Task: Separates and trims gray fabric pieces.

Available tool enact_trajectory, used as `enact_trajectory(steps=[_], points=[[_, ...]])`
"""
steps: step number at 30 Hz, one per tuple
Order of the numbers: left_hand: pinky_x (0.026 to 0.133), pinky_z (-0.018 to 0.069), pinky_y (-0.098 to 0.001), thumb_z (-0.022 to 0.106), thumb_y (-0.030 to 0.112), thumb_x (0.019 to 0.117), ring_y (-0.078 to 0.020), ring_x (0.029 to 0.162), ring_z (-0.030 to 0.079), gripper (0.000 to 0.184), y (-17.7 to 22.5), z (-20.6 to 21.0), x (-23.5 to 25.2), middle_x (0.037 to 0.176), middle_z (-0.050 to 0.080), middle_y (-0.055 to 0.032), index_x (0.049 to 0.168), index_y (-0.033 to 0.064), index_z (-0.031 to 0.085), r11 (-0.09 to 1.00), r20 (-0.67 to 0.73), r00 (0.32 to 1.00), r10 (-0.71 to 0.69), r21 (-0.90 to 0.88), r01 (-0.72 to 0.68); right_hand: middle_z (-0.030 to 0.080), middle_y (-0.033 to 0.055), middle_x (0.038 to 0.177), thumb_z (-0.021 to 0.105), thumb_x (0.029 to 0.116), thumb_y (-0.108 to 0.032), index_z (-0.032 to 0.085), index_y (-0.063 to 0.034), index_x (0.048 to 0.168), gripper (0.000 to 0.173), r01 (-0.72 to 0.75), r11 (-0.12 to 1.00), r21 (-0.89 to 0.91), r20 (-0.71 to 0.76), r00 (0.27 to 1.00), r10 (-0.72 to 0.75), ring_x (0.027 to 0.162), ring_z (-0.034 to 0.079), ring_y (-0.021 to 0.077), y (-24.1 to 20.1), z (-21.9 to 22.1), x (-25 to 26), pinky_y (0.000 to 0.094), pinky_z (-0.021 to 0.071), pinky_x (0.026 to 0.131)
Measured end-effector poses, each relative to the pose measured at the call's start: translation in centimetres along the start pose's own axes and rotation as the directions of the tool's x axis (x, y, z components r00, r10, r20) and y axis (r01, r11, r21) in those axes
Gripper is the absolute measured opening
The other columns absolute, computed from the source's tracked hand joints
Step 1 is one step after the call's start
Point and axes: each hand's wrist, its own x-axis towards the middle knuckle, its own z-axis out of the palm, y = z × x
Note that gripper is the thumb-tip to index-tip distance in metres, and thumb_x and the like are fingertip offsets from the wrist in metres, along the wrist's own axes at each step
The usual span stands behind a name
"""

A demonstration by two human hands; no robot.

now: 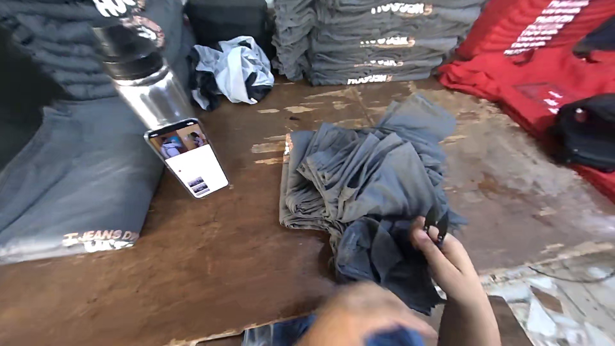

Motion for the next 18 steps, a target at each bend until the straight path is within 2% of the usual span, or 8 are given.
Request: enact_trajectory(steps=[3,5,7,9,11,14,16,18], points=[[0.097,0.0492,-0.0258,0.082,0.049,0.0828,-0.0086,0.114,0.058,0.045,-3.2,-2.8,-0.3,0.112,0.065,-0.0001,0.110,0.0163,0.068,0.916,-0.422,0.906,0.039,0.378,0.137,0.059,0.0063,0.090,0.050,0.1049,-0.049,0.062,-0.0019,0.093,0.050,0.036,0.983,-0.183,-0.041,0.998,-0.044,0.085,0.056,0.0064,-1.5,1.2,1.2,0.0234,0.0481,0.076],[0.093,0.0514,-0.0240,0.085,0.042,0.0812,-0.0129,0.118,0.059,0.061,-4.7,-2.7,-0.2,0.123,0.063,-0.0134,0.123,0.0029,0.064,0.886,-0.461,0.887,-0.019,0.404,0.229,0.062,0.0183,0.097,0.059,0.0962,-0.058,0.064,0.0028,0.095,0.061,-0.011,0.931,-0.365,-0.039,0.999,-0.004,0.084,0.059,0.0213,-2.1,2.8,1.7,0.0367,0.0513,0.072],[0.088,0.0587,-0.0244,0.081,0.018,0.0850,-0.0110,0.105,0.069,0.059,-5.4,-1.8,0.1,0.118,0.069,-0.0165,0.129,-0.0100,0.055,0.921,-0.423,0.898,-0.120,0.290,0.260,0.063,0.0210,0.095,0.070,0.0888,-0.047,0.065,0.0038,0.093,0.052,-0.033,0.891,-0.452,-0.042,0.999,0.016,0.079,0.062,0.0273,-2.0,4.2,1.8,0.0411,0.0537,0.067],[0.081,0.0601,-0.0220,0.072,0.003,0.0888,-0.0064,0.090,0.072,0.044,-5.8,-1.1,0.1,0.102,0.074,-0.0107,0.126,-0.0108,0.053,0.953,-0.410,0.907,-0.096,0.226,0.202,0.066,0.0160,0.091,0.069,0.0842,-0.021,0.065,0.0026,0.092,0.025,0.037,0.920,-0.391,-0.047,0.997,-0.060,0.080,0.063,0.0192,-1.5,4.5,1.4,0.0296,0.0531,0.070],[0.080,0.0592,-0.0180,0.071,0.003,0.0918,-0.0028,0.086,0.070,0.026,-6.0,-1.4,-0.4,0.097,0.073,-0.0066,0.114,-0.0050,0.061,0.955,-0.396,0.918,0.013,0.278,0.106,0.070,0.0100,0.101,0.062,0.0847,-0.005,0.058,-0.0013,0.094,0.011,0.144,0.987,-0.072,-0.068,0.987,-0.148,0.095,0.066,0.0098,-1.2,3.4,0.5,0.0208,0.0535,0.083],[0.090,0.0561,-0.0178,0.070,0.003,0.0924,-0.0063,0.097,0.069,0.001,-5.7,-3.1,-1.4,0.096,0.073,-0.0050,0.093,0.0029,0.069,0.907,-0.274,0.954,0.125,0.420,0.002,0.075,-0.0087,0.101,0.058,0.0901,-0.005,0.058,-0.0234,0.102,0.022,0.122,0.938,0.323,-0.032,0.992,-0.118,0.094,0.072,0.0042,-1.6,0.7,-1.2,0.0228,0.0600,0.084],[0.092,0.0537,-0.0179,0.067,0.001,0.0900,-0.0086,0.099,0.069,0.009,-5.6,-3.8,-1.8,0.095,0.075,-0.0052,0.083,0.0038,0.070,0.882,-0.203,0.973,0.114,0.471,-0.005,0.072,-0.0099,0.091,0.054,0.0922,-0.012,0.058,-0.0207,0.099,0.012,0.041,0.971,0.234,0.082,0.995,-0.061,0.084,0.069,-0.0006,-1.4,-0.7,-2.4,0.0176,0.0574,0.077],[0.091,0.0529,-0.0171,0.066,0.001,0.0889,-0.0087,0.097,0.069,0.012,-5.7,-4.1,-2.2,0.094,0.075,-0.0045,0.078,0.0040,0.070,0.875,-0.164,0.983,0.081,0.484,0.008,0.066,-0.0036,0.086,0.051,0.0943,-0.022,0.061,-0.0108,0.096,0.015,-0.001,0.997,-0.072,0.217,0.976,0.017,0.078,0.061,0.0002,-1.2,-0.7,-3.4,0.0183,0.0513,0.070]])
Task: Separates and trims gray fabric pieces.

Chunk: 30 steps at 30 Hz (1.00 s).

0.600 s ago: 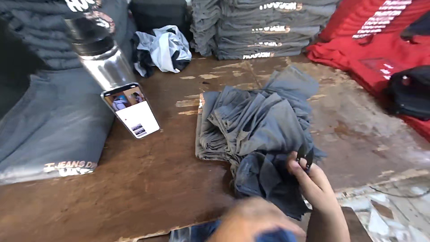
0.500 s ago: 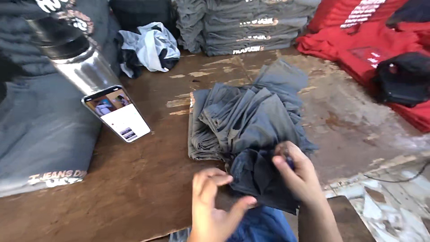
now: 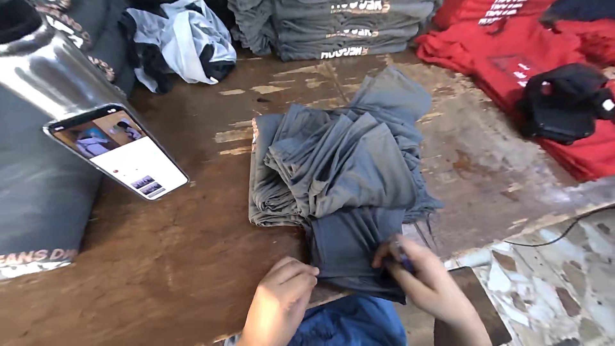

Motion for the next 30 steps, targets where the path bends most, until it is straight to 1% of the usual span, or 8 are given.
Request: enact_trajectory(steps=[3,5,7,10,12,17,24,30], points=[[0.090,0.0527,-0.0171,0.068,0.003,0.0900,-0.0080,0.095,0.068,0.010,-0.3,-0.7,0.2,0.093,0.075,-0.0025,0.080,0.0049,0.071,0.999,0.074,0.997,-0.022,-0.038,0.025,0.058,0.0085,0.083,0.040,0.1047,-0.060,0.059,-0.0080,0.091,0.057,0.029,0.954,-0.298,0.095,0.996,-0.001,0.081,0.058,0.0214,-0.8,2.0,-0.4,0.0396,0.0491,0.073],[0.090,0.0537,-0.0179,0.071,0.005,0.0897,-0.0069,0.095,0.069,0.007,-0.4,-1.2,0.4,0.095,0.077,-0.0011,0.083,0.0057,0.072,0.992,0.116,0.991,-0.066,-0.097,0.077,0.058,0.0092,0.083,0.031,0.1030,-0.068,0.059,-0.0112,0.085,0.066,0.078,0.908,-0.412,0.086,0.995,-0.047,0.084,0.059,0.0278,-1.0,3.1,-0.4,0.0445,0.0485,0.073],[0.084,0.0560,-0.0157,0.073,0.005,0.0878,-0.0033,0.091,0.070,0.003,-0.3,-1.4,0.4,0.096,0.077,-0.0004,0.085,0.0059,0.072,0.969,0.148,0.975,-0.166,-0.161,0.190,0.058,0.0072,0.082,0.028,0.1023,-0.070,0.058,-0.0141,0.081,0.067,0.112,0.867,-0.486,0.089,0.993,-0.079,0.083,0.058,0.0279,-0.9,3.4,-0.4,0.0428,0.0464,0.068],[0.064,0.0562,-0.0127,0.075,0.005,0.0863,0.0020,0.075,0.069,0.006,0.6,-1.2,0.3,0.098,0.077,0.0017,0.089,0.0065,0.070,0.865,0.156,0.908,-0.388,-0.277,0.417,0.056,0.0073,0.081,0.028,0.1032,-0.068,0.058,-0.0143,0.079,0.066,0.141,0.854,-0.501,0.116,0.989,-0.095,0.080,0.057,0.0281,-0.8,3.3,-0.4,0.0427,0.0454,0.067],[0.064,0.0573,-0.0141,0.074,0.004,0.0871,0.0016,0.075,0.069,0.009,1.2,-1.1,0.4,0.098,0.076,0.0025,0.090,0.0071,0.067,0.790,0.179,0.864,-0.470,-0.353,0.502,0.056,0.0058,0.082,0.029,0.1041,-0.066,0.058,-0.0155,0.080,0.063,0.142,0.851,-0.506,0.116,0.989,-0.096,0.081,0.057,0.0264,-0.7,3.3,-0.4,0.0412,0.0461,0.067],[0.063,0.0524,-0.0106,0.067,0.004,0.0913,0.0042,0.073,0.063,0.007,1.2,-0.8,0.4,0.098,0.071,0.0022,0.093,0.0072,0.060,0.809,0.174,0.869,-0.464,-0.318,0.495,0.055,0.0050,0.080,0.032,0.1046,-0.064,0.058,-0.0157,0.078,0.061,0.115,0.850,-0.515,0.106,0.992,-0.070,0.081,0.057,0.0253,-0.8,3.4,-0.4,0.0397,0.0457,0.067],[0.059,0.0479,-0.0081,0.066,0.005,0.0919,0.0064,0.069,0.058,0.007,1.0,-0.8,0.3,0.095,0.071,0.0030,0.093,0.0080,0.060,0.838,0.205,0.893,-0.401,-0.311,0.448,0.055,0.0049,0.078,0.030,0.1048,-0.064,0.059,-0.0159,0.075,0.063,0.101,0.798,-0.595,0.074,0.995,-0.071,0.077,0.057,0.0258,-1.2,4.0,-0.1,0.0401,0.0447,0.064],[0.058,0.0464,-0.0080,0.065,0.005,0.0932,0.0062,0.069,0.057,0.008,1.1,-1.6,0.1,0.095,0.070,0.0033,0.095,0.0088,0.059,0.837,0.187,0.898,-0.398,-0.326,0.439,0.055,0.0053,0.079,0.029,0.1041,-0.066,0.058,-0.0158,0.077,0.064,0.126,0.826,-0.549,0.105,0.991,-0.081,0.080,0.057,0.0264,-0.8,3.5,-0.3,0.0408,0.0459,0.066]])
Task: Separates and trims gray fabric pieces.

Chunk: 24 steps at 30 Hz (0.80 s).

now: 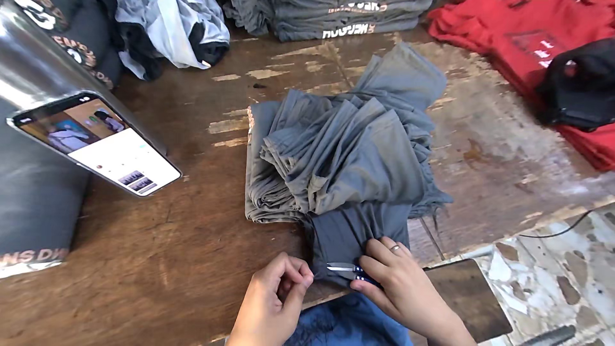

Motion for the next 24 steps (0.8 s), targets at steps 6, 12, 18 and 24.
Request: enact_trajectory(steps=[6,12,18,24], points=[[0.061,0.0470,-0.0077,0.065,0.005,0.0942,0.0065,0.072,0.058,0.008,0.46,0.01,-0.22,0.097,0.070,0.0028,0.095,0.0085,0.058,0.999,0.051,0.999,0.008,-0.033,-0.006,0.055,0.0059,0.079,0.029,0.1039,-0.066,0.058,-0.0157,0.077,0.064,0.009,1.000,-0.006,-0.004,1.000,-0.009,0.079,0.058,0.0267,-0.10,-0.10,0.01,0.0409,0.0459,0.065],[0.061,0.0472,-0.0081,0.066,0.004,0.0938,0.0054,0.073,0.059,0.009,0.17,0.08,-0.18,0.096,0.071,0.0025,0.095,0.0084,0.058,0.997,0.074,0.997,0.030,-0.070,-0.025,0.054,0.0040,0.077,0.029,0.1045,-0.065,0.057,-0.0167,0.075,0.063,0.003,1.000,-0.022,-0.018,1.000,-0.004,0.077,0.056,0.0250,-0.26,0.08,0.08,0.0396,0.0428,0.064],[0.062,0.0479,-0.0079,0.067,0.005,0.0933,0.0059,0.073,0.060,0.010,0.36,-0.31,-0.19,0.096,0.071,0.0037,0.096,0.0096,0.059,0.995,0.036,0.999,0.025,-0.096,-0.022,0.056,0.0054,0.079,0.027,0.1035,-0.068,0.058,-0.0160,0.078,0.066,0.025,1.000,-0.019,-0.031,0.999,-0.026,0.078,0.057,0.0258,-0.05,0.16,0.02,0.0401,0.0444,0.065],[0.063,0.0485,-0.0087,0.067,0.003,0.0935,0.0046,0.074,0.061,0.011,0.39,-0.23,-0.09,0.095,0.071,0.0029,0.096,0.0095,0.059,0.990,0.054,0.998,0.034,-0.139,-0.026,0.056,0.0043,0.075,0.025,0.1040,-0.067,0.059,-0.0160,0.077,0.066,0.030,0.998,-0.050,-0.047,0.998,-0.033,0.075,0.058,0.0258,-0.24,0.38,0.46,0.0400,0.0439,0.063]])
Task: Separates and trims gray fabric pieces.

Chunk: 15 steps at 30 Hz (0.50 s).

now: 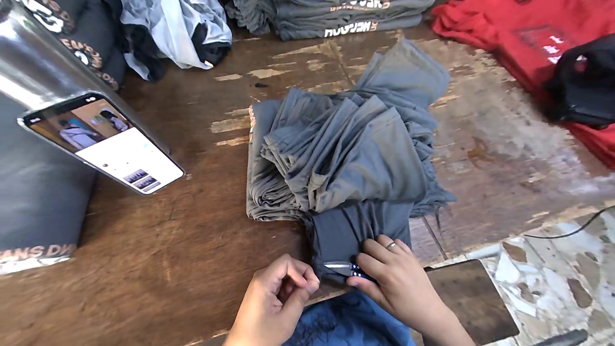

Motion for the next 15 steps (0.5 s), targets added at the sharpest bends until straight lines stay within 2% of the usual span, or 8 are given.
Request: enact_trajectory(steps=[7,10,15], points=[[0.063,0.0495,-0.0088,0.067,0.004,0.0939,0.0050,0.076,0.062,0.011,-0.11,-0.57,0.03,0.098,0.071,0.0050,0.097,0.0113,0.059,1.000,-0.045,0.999,0.006,0.018,-0.005,0.055,0.0036,0.075,0.028,0.1055,-0.064,0.056,-0.0161,0.076,0.063,0.031,0.995,0.097,-0.015,0.999,-0.030,0.076,0.056,0.0239,0.52,-0.11,-0.23,0.0389,0.0417,0.065],[0.063,0.0489,-0.0087,0.067,0.006,0.0946,0.0048,0.075,0.061,0.010,-0.10,-0.74,0.12,0.097,0.071,0.0043,0.096,0.0114,0.059,1.000,-0.069,0.998,0.010,0.026,-0.008,0.053,0.0043,0.076,0.028,0.1036,-0.068,0.054,-0.0158,0.078,0.064,0.041,0.990,0.137,-0.025,0.999,-0.038,0.076,0.055,0.0239,0.83,-0.24,-0.47,0.0387,0.0418,0.066],[0.064,0.0490,-0.0085,0.068,0.005,0.0944,0.0046,0.076,0.062,0.011,0.02,-0.35,0.20,0.097,0.072,0.0038,0.097,0.0113,0.059,1.000,-0.053,0.998,0.017,-0.013,-0.018,0.055,0.0034,0.072,0.026,0.1036,-0.068,0.057,-0.0161,0.078,0.066,0.025,0.997,0.067,-0.005,1.000,-0.024,0.073,0.057,0.0242,0.19,-0.14,0.27,0.0390,0.0424,0.063]])
